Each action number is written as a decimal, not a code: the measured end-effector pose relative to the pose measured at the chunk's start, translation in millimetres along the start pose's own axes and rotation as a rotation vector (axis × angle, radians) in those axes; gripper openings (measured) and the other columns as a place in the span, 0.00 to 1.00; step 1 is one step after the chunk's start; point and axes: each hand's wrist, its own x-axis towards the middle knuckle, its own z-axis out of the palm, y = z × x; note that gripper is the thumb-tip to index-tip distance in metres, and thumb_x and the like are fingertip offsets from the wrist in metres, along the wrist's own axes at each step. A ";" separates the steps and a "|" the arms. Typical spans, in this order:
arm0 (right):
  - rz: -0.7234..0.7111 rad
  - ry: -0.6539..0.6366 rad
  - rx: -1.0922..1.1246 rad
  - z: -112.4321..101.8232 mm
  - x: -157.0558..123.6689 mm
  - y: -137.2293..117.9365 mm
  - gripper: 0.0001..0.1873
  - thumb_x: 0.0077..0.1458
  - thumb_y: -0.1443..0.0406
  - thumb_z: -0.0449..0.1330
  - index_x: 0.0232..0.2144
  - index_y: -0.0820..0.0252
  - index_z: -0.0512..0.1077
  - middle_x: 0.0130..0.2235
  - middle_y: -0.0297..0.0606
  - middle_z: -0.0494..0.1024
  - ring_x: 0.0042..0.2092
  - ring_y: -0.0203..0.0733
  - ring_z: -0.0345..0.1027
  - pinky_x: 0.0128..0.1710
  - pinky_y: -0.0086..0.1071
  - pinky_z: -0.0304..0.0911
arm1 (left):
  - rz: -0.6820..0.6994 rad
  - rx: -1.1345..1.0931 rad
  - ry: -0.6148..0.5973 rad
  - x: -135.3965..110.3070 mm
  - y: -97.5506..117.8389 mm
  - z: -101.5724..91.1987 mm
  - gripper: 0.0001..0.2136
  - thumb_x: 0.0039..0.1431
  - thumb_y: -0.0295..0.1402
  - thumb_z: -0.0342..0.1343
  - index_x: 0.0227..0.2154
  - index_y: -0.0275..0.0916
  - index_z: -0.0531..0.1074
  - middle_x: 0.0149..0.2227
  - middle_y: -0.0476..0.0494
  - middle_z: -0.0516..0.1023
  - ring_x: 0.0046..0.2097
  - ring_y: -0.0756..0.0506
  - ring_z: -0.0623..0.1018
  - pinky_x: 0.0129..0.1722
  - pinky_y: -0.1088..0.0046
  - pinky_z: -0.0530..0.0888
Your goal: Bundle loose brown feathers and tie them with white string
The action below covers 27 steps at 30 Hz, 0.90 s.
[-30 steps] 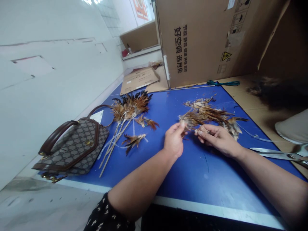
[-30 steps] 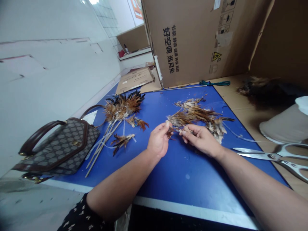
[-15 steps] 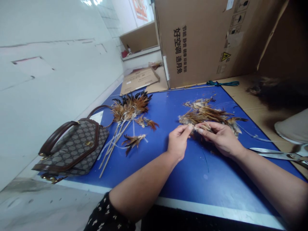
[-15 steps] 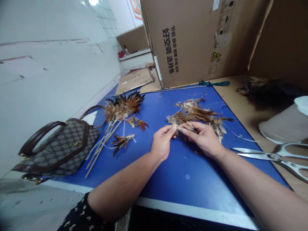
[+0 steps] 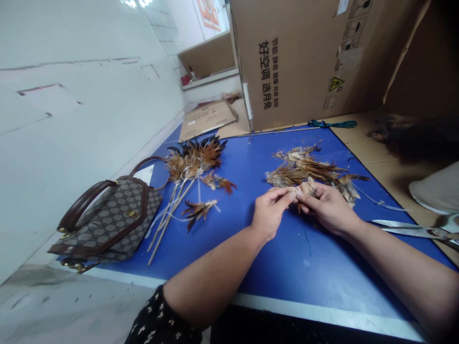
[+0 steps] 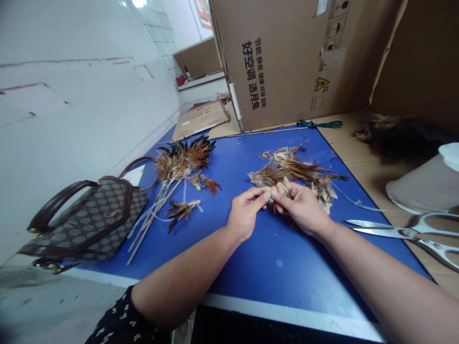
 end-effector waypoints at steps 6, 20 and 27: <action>-0.002 -0.018 -0.043 3.8 -1.6 -2.3 0.20 0.58 0.50 0.71 0.30 0.60 0.74 0.23 0.30 0.71 0.25 0.32 0.59 0.26 0.30 0.51 | -0.047 -0.082 0.044 3.3 -1.8 -0.2 0.15 0.53 0.44 0.72 0.35 0.37 0.85 0.33 0.44 0.82 0.35 0.50 0.75 0.37 0.73 0.69; -0.027 0.070 -0.092 -0.4 -0.3 1.6 0.20 0.59 0.50 0.69 0.42 0.59 0.77 0.24 0.30 0.69 0.26 0.33 0.57 0.26 0.31 0.52 | 0.022 0.023 0.109 5.2 -3.4 -5.4 0.11 0.55 0.41 0.71 0.33 0.37 0.84 0.32 0.47 0.79 0.35 0.50 0.71 0.39 0.71 0.67; -0.020 0.037 -0.014 2.6 -0.4 -0.6 0.21 0.58 0.52 0.70 0.45 0.58 0.74 0.26 0.28 0.69 0.25 0.33 0.59 0.25 0.30 0.54 | 0.010 0.034 0.009 2.3 -0.7 -3.4 0.11 0.55 0.41 0.71 0.30 0.37 0.84 0.32 0.45 0.79 0.36 0.49 0.72 0.40 0.70 0.68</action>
